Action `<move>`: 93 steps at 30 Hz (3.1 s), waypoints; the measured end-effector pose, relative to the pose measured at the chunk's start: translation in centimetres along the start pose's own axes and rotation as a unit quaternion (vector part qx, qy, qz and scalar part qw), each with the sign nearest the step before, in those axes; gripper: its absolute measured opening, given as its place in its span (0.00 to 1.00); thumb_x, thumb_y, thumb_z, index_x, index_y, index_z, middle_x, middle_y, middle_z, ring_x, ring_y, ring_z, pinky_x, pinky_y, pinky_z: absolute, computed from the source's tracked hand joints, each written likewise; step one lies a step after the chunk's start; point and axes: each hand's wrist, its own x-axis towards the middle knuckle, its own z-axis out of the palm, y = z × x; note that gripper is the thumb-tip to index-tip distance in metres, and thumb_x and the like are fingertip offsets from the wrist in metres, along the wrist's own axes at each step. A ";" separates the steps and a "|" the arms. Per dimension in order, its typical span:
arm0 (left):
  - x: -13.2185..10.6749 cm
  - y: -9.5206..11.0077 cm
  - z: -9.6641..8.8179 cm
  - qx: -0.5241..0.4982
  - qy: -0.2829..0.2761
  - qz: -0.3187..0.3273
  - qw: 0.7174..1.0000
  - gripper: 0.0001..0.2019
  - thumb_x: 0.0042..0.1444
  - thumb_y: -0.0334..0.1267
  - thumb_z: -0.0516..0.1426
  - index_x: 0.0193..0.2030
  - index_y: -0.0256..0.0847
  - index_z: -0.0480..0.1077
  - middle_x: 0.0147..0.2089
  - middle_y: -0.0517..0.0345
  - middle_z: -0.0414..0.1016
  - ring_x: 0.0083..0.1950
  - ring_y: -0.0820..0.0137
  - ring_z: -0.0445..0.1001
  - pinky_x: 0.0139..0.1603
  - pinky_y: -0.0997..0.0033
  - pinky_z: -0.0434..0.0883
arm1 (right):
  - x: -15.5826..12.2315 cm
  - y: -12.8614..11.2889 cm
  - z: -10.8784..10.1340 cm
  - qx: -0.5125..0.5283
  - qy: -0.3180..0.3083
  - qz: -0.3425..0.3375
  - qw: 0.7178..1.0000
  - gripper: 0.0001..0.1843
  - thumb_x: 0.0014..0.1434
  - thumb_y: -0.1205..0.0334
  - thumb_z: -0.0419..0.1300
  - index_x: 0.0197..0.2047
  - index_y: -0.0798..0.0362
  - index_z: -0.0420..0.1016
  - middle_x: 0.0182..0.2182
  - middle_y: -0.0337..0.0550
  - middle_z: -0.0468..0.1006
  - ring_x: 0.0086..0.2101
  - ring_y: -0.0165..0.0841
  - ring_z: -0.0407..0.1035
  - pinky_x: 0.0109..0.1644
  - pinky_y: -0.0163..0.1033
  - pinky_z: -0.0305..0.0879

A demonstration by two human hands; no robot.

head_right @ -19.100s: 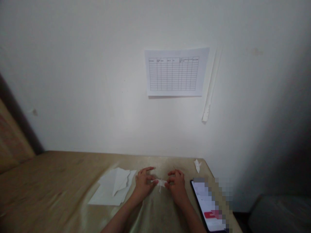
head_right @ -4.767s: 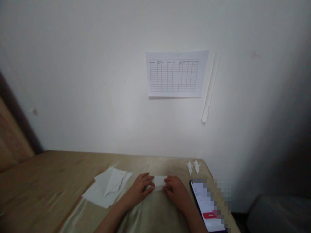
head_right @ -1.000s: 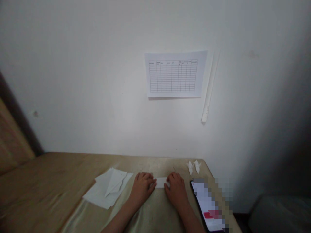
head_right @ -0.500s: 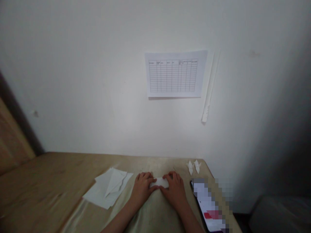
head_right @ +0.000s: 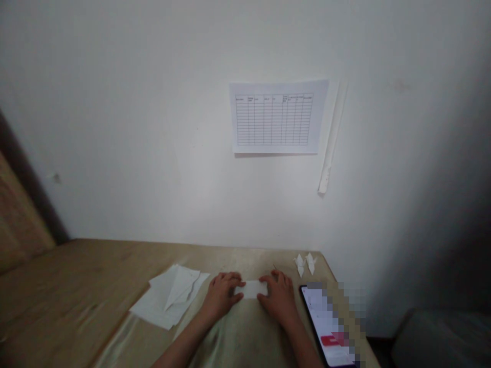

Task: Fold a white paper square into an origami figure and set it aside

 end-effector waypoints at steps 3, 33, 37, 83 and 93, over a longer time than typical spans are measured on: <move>0.0 -0.7 -0.5 -0.018 -0.013 0.009 1.000 0.16 0.54 0.37 0.62 0.50 0.56 0.78 0.60 0.64 0.75 0.62 0.61 0.67 0.66 0.56 0.58 | 0.4 0.7 0.2 0.008 -0.009 0.007 1.000 0.25 0.50 0.61 0.64 0.53 0.40 0.77 0.61 0.45 0.67 0.63 0.44 0.58 0.67 0.47 0.51; -1.1 1.8 2.3 0.073 0.080 -0.011 0.994 0.19 0.57 0.52 0.58 0.52 0.48 0.72 0.59 0.51 0.70 0.61 0.53 0.64 0.67 0.50 0.53 | -0.9 -0.4 0.6 -0.047 0.028 -0.011 0.998 0.23 0.55 0.50 0.62 0.55 0.41 0.73 0.61 0.48 0.67 0.63 0.47 0.57 0.68 0.52 0.47; -0.9 1.9 2.6 0.056 0.095 -0.024 0.994 0.21 0.54 0.54 0.59 0.50 0.46 0.72 0.57 0.50 0.70 0.60 0.53 0.64 0.67 0.50 0.52 | -0.9 -0.7 0.9 -0.051 0.038 -0.001 0.998 0.26 0.54 0.45 0.64 0.54 0.41 0.73 0.60 0.49 0.67 0.62 0.47 0.57 0.68 0.53 0.44; 0.5 -0.2 0.5 0.014 -0.002 -0.051 0.999 0.20 0.44 0.40 0.63 0.48 0.52 0.76 0.62 0.57 0.67 0.64 0.57 0.62 0.67 0.61 0.53 | 0.4 0.8 -0.3 -0.035 -0.053 0.004 0.998 0.29 0.52 0.62 0.57 0.57 0.36 0.72 0.64 0.42 0.63 0.65 0.41 0.55 0.67 0.47 0.48; 0.4 -1.4 -0.4 -0.006 -0.015 -0.030 0.999 0.21 0.43 0.39 0.64 0.48 0.58 0.79 0.66 0.59 0.66 0.68 0.57 0.60 0.69 0.60 0.54 | 0.5 1.6 -0.6 -0.026 -0.082 -0.009 0.996 0.31 0.53 0.65 0.56 0.60 0.35 0.71 0.66 0.40 0.60 0.66 0.39 0.52 0.69 0.45 0.46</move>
